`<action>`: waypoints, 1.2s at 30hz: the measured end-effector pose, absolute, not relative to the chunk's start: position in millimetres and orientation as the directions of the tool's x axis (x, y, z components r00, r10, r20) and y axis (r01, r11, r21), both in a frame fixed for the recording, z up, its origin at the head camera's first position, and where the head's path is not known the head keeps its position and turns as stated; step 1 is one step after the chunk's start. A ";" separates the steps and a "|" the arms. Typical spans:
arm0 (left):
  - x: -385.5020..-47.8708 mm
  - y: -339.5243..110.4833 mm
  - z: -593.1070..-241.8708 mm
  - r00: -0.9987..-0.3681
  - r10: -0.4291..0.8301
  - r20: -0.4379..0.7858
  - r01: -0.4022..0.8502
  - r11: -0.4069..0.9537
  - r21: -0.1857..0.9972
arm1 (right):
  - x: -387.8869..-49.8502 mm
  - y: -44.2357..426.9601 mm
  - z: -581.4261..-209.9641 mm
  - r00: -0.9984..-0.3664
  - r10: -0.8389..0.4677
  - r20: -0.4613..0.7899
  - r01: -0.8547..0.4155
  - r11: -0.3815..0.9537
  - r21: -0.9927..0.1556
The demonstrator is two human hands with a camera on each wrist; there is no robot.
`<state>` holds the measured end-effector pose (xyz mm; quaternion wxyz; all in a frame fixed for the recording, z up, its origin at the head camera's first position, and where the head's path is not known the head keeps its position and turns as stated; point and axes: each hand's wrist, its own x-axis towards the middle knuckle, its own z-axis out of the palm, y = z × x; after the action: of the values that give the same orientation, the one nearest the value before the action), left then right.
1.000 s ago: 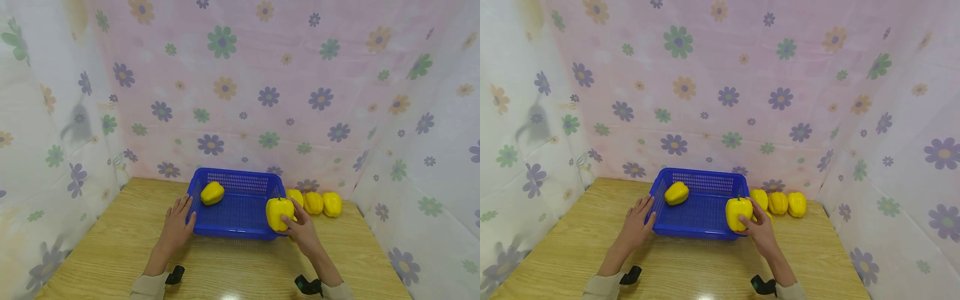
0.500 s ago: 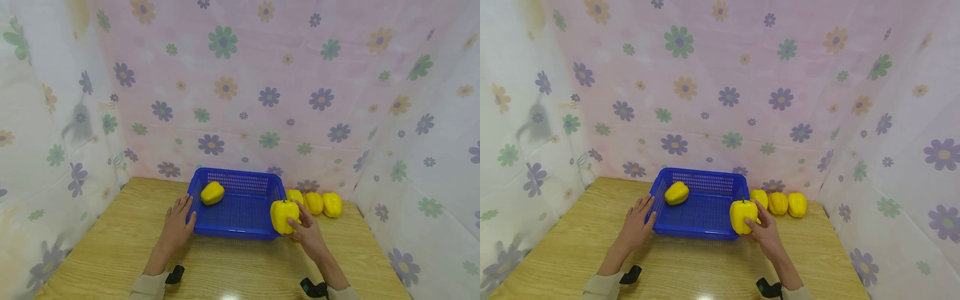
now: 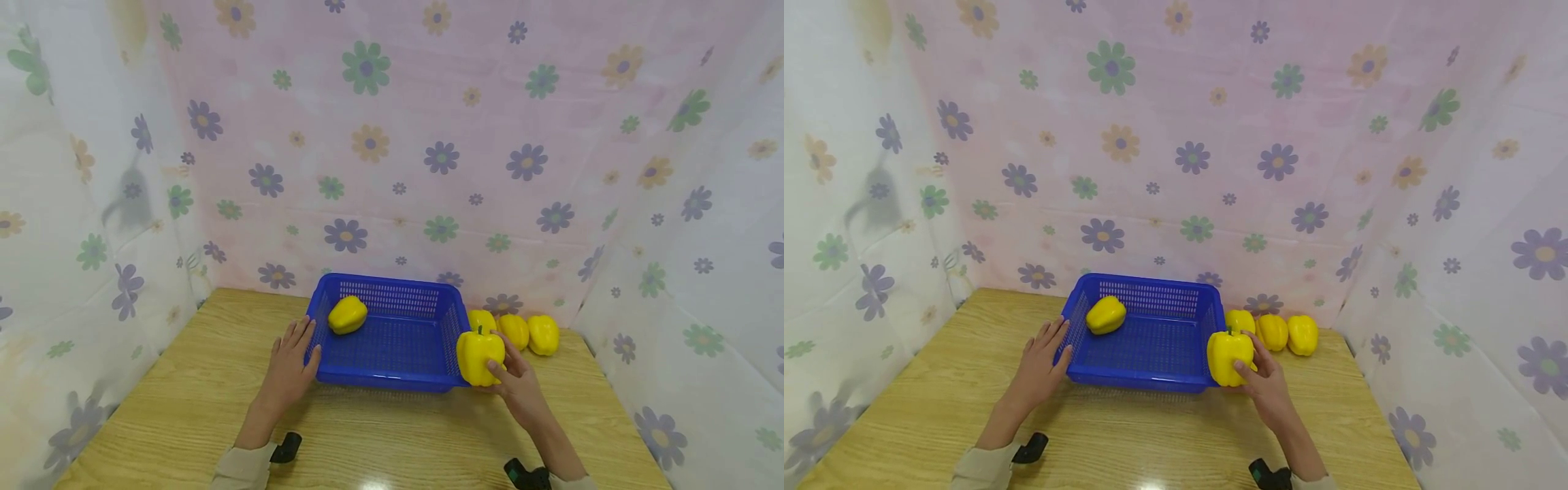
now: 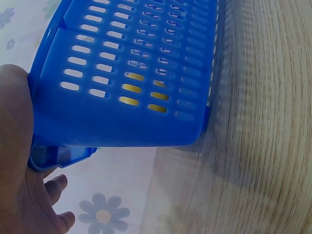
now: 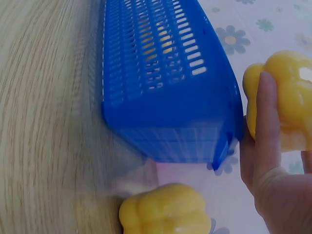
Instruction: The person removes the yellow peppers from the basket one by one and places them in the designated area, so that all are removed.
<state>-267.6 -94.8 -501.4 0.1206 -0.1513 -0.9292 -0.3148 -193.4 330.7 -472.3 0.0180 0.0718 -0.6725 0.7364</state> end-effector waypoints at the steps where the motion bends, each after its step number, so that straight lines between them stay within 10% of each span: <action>1: -267.7 -94.7 -501.2 -0.926 0.207 0.317 0.356 0.758 0.547 | -192.7 333.7 -473.3 -0.988 -0.076 0.133 -0.125 -0.100 -0.987; 22: -267.7 -94.4 -500.7 -0.925 0.209 0.317 0.357 0.760 0.543 | -181.2 409.5 -503.0 -0.986 -0.012 0.167 -0.163 -0.168 -0.972; 36: -265.9 -93.7 -498.8 -0.922 0.207 0.327 0.361 0.766 0.532 | -184.9 438.4 -511.7 -0.991 0.127 -0.042 0.026 -0.124 -0.992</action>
<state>-265.9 -93.7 -498.8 0.1255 -0.1525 -0.9312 -0.3064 -184.9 438.4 -511.7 0.0336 -0.0580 -0.6609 0.7475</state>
